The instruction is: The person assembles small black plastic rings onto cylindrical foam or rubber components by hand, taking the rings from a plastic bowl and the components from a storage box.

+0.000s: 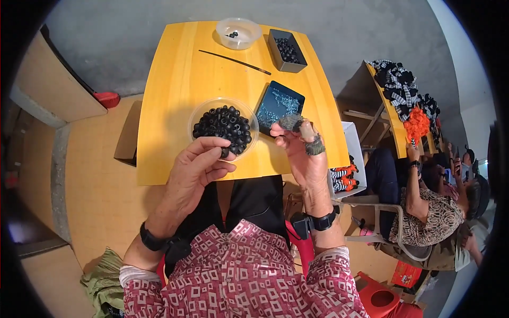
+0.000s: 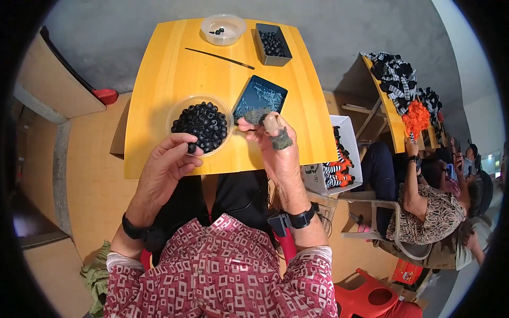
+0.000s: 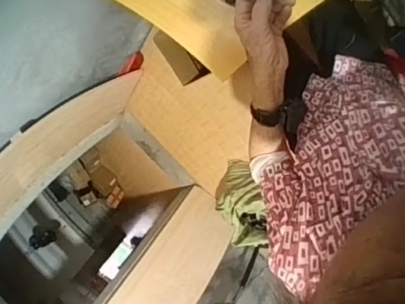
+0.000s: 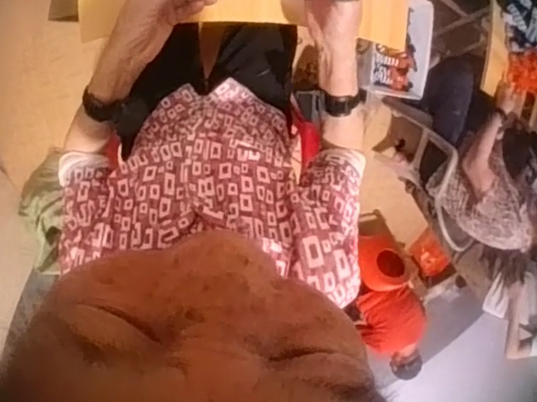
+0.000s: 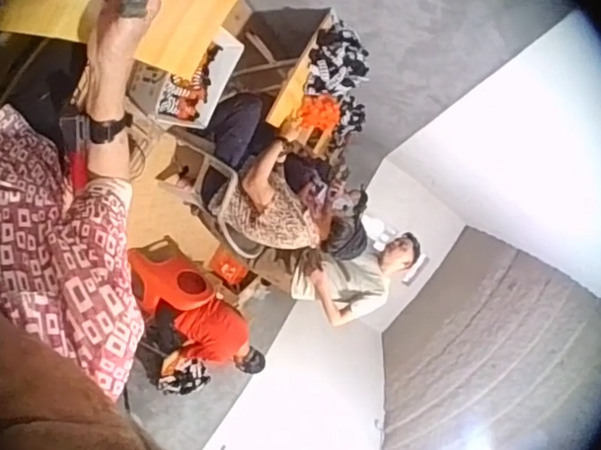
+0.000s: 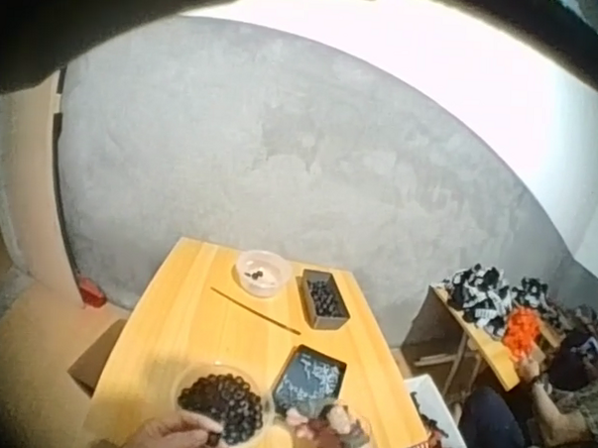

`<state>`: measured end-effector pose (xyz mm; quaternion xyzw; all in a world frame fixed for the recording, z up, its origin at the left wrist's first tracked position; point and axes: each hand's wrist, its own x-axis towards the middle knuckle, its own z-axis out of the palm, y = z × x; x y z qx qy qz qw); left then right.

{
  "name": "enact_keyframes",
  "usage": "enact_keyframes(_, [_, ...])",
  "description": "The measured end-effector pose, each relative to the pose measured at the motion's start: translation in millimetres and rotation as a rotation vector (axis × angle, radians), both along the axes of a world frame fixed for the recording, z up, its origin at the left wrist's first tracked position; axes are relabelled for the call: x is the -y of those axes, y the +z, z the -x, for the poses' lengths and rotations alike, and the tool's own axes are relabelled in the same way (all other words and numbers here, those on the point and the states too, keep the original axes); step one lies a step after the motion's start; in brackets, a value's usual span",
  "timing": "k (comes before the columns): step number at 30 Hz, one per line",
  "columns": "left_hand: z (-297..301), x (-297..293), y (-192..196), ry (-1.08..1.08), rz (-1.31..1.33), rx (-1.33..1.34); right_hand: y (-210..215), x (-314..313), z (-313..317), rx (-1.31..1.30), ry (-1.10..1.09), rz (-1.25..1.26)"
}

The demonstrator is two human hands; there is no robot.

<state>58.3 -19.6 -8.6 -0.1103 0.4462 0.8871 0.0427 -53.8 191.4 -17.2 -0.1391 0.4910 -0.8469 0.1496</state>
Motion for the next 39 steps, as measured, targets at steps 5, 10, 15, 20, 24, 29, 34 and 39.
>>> enact_keyframes(5, [8,-18,10,-0.048,-0.175,0.03,9,9,-16,-0.279,-0.131,-0.356])
enact_keyframes(10, [11,-24,3,-0.104,-0.084,-0.069,9,18,-23,-0.474,-0.127,-0.463])
enact_keyframes(15, [15,-27,7,0.271,0.804,-0.533,4,22,-25,-0.633,-0.159,-0.559])
enact_keyframes(20, [16,-29,15,0.115,0.767,-0.333,12,29,-31,-0.948,-0.402,-0.694])
enact_keyframes(24, [20,-35,11,0.21,0.76,-0.406,13,28,-29,-1.116,-0.468,-0.792])
enact_keyframes(29, [24,-35,6,0.233,0.81,-0.423,7,29,-26,-1.242,-0.558,-0.847])
enact_keyframes(34, [23,-39,9,0.23,0.739,-0.348,6,30,-25,-1.298,-0.628,-0.886])
enact_keyframes(39, [27,-37,3,0.121,0.627,-0.295,6,32,-23,-1.315,-0.682,-0.904])
